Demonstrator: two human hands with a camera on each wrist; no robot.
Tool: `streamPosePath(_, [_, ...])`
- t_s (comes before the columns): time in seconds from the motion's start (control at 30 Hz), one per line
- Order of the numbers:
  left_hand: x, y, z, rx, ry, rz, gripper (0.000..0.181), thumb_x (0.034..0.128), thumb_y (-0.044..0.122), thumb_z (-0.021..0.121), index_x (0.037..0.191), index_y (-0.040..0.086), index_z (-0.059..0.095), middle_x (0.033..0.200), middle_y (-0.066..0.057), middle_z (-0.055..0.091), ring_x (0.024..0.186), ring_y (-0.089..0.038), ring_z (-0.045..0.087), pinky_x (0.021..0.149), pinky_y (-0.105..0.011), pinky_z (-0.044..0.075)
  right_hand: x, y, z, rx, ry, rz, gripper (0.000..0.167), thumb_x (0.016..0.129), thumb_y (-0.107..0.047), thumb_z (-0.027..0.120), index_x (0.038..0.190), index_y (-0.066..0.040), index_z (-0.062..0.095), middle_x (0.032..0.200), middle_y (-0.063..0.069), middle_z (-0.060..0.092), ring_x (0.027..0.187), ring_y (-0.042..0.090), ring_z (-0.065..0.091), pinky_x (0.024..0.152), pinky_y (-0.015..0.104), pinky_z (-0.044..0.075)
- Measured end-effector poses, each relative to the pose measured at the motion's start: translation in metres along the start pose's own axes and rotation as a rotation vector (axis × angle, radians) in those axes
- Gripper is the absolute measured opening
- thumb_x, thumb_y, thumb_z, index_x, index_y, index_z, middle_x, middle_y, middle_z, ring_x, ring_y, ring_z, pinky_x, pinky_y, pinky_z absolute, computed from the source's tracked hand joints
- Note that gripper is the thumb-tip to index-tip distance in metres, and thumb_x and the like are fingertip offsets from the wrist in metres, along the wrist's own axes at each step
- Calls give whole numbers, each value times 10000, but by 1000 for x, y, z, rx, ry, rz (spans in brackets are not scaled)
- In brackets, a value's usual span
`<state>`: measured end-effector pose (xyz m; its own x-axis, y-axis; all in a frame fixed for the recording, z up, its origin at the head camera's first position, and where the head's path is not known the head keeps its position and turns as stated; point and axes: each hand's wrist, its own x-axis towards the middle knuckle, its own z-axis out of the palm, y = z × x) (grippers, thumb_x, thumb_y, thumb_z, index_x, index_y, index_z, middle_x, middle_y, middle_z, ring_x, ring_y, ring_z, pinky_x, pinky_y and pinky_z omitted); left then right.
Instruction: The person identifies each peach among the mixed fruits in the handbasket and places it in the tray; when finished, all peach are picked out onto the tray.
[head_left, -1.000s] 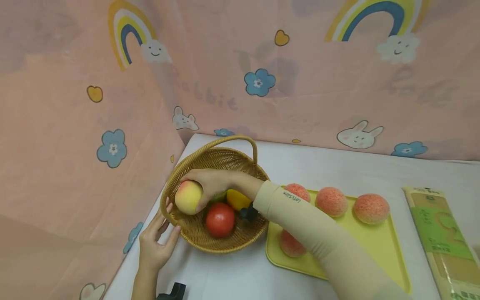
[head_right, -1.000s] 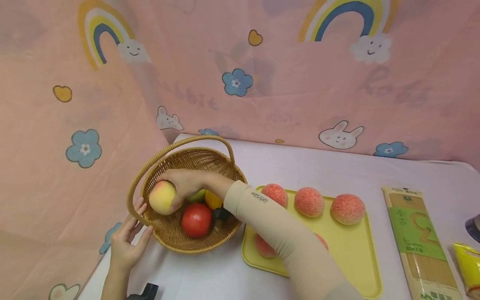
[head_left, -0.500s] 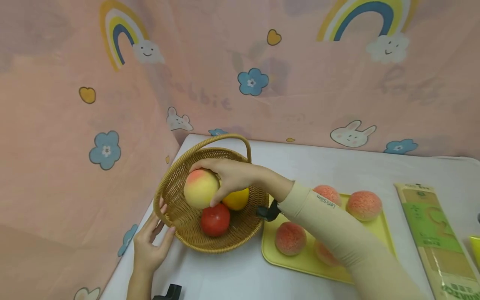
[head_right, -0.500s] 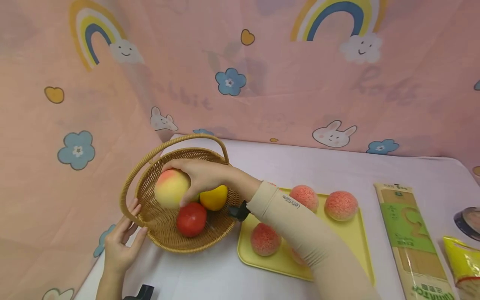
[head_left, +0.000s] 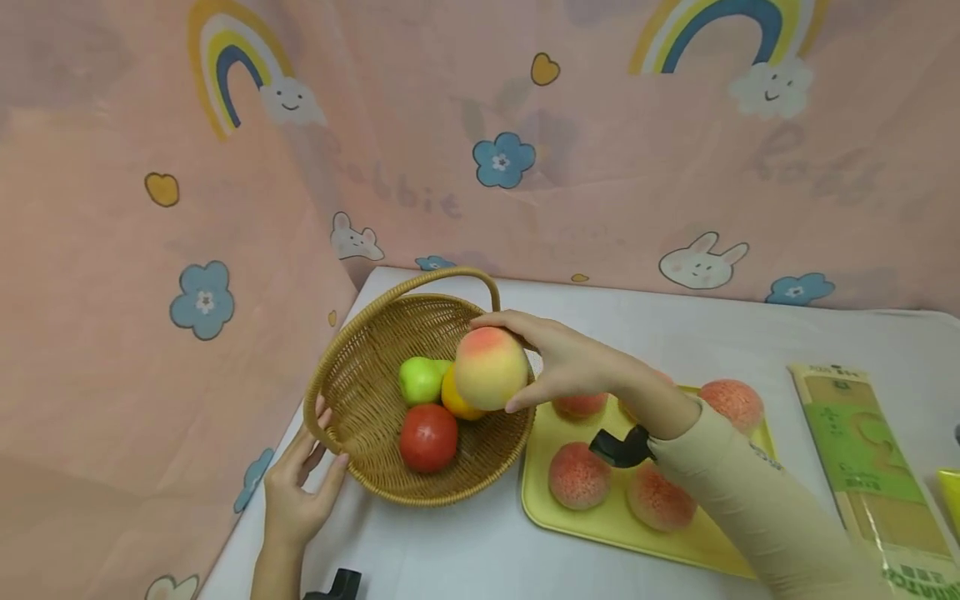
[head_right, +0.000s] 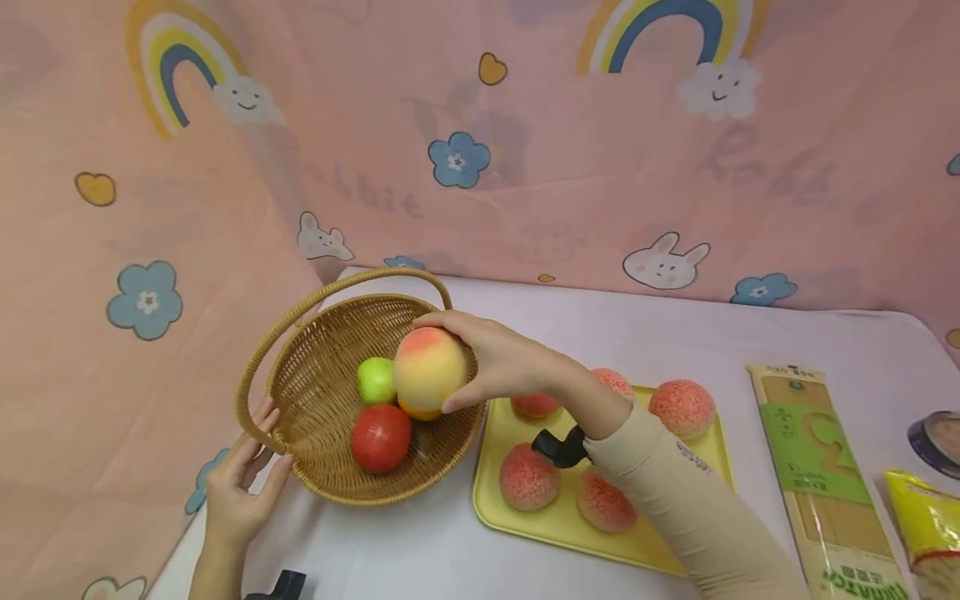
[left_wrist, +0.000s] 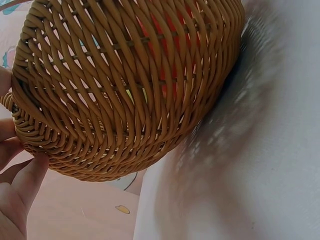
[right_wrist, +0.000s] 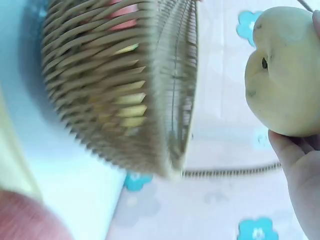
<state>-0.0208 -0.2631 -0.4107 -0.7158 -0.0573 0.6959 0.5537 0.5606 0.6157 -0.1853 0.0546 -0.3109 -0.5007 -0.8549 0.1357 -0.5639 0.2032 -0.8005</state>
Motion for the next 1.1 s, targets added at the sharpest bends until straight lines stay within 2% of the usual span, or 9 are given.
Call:
streamPosePath(0.13, [5, 12, 1, -4, -2, 1, 562, 658, -242, 614, 1208, -219, 498, 1313, -406, 430, 1300, -103, 457, 940, -176, 474, -30, 8, -7, 41, 81, 41, 893, 678, -163, 852, 1428, -182, 367, 1374, -45, 483, 1259, 130, 471, 1102, 374, 427])
streamPosePath(0.23, [1, 5, 1, 7, 0, 13, 566, 659, -233, 623, 1211, -213, 502, 1332, -381, 435, 1301, -109, 456, 934, -187, 475, -54, 17, -10, 44, 133, 55, 882, 681, -173, 852, 1422, -210, 374, 1377, -41, 480, 1221, 103, 495, 1056, 275, 459])
streamPosePath(0.43, [-7, -10, 1, 0, 4, 18, 582, 653, -231, 638, 1219, -202, 506, 1352, -354, 439, 1301, -132, 462, 931, -207, 479, -107, 32, -11, 49, 233, 91, 878, 706, -107, 828, 1439, -177, 350, 1394, -8, 456, 1226, 27, 468, 992, 110, 438])
streamPosePath(0.63, [-2, -2, 1, 1, 9, 15, 549, 676, -221, 627, 1212, -211, 505, 1337, -375, 434, 1304, -128, 460, 936, -205, 478, -161, 41, -6, 54, 327, 151, 897, 712, 8, 789, 1457, -114, 305, 1418, -27, 417, 1238, -23, 433, 987, 35, 379])
streamPosePath(0.8, [-1, 0, 0, -16, 21, 18, 519, 692, -219, 621, 1198, -225, 503, 1324, -381, 445, 1301, -138, 467, 935, -213, 481, -197, 47, 1, -2, 419, 219, 899, 680, 44, 798, 1441, -75, 334, 1416, -31, 386, 1231, -49, 427, 969, -5, 362])
streamPosePath(0.97, [-6, -10, -1, -9, 25, 5, 541, 677, -227, 631, 1204, -213, 510, 1347, -335, 462, 1297, -138, 471, 932, -210, 483, -231, 55, 6, 1, 457, 233, 926, 651, 124, 776, 1438, -7, 307, 1420, 32, 386, 1279, -55, 378, 994, -13, 337])
streamPosePath(1.03, [-7, -12, 0, -3, 27, -3, 547, 672, -227, 635, 1205, -206, 515, 1348, -326, 469, 1293, -131, 476, 929, -204, 484, -243, 59, 8, 0, 453, 264, 932, 655, 111, 779, 1444, -7, 296, 1416, -18, 393, 1277, -91, 357, 984, -30, 323])
streamPosePath(1.1, [-7, -12, 0, 5, 29, -8, 549, 670, -227, 639, 1205, -203, 519, 1341, -334, 469, 1289, -125, 479, 926, -196, 484, -254, 65, 11, -5, 442, 328, 921, 669, 56, 791, 1444, -39, 303, 1384, -116, 398, 1245, -146, 344, 968, -52, 297])
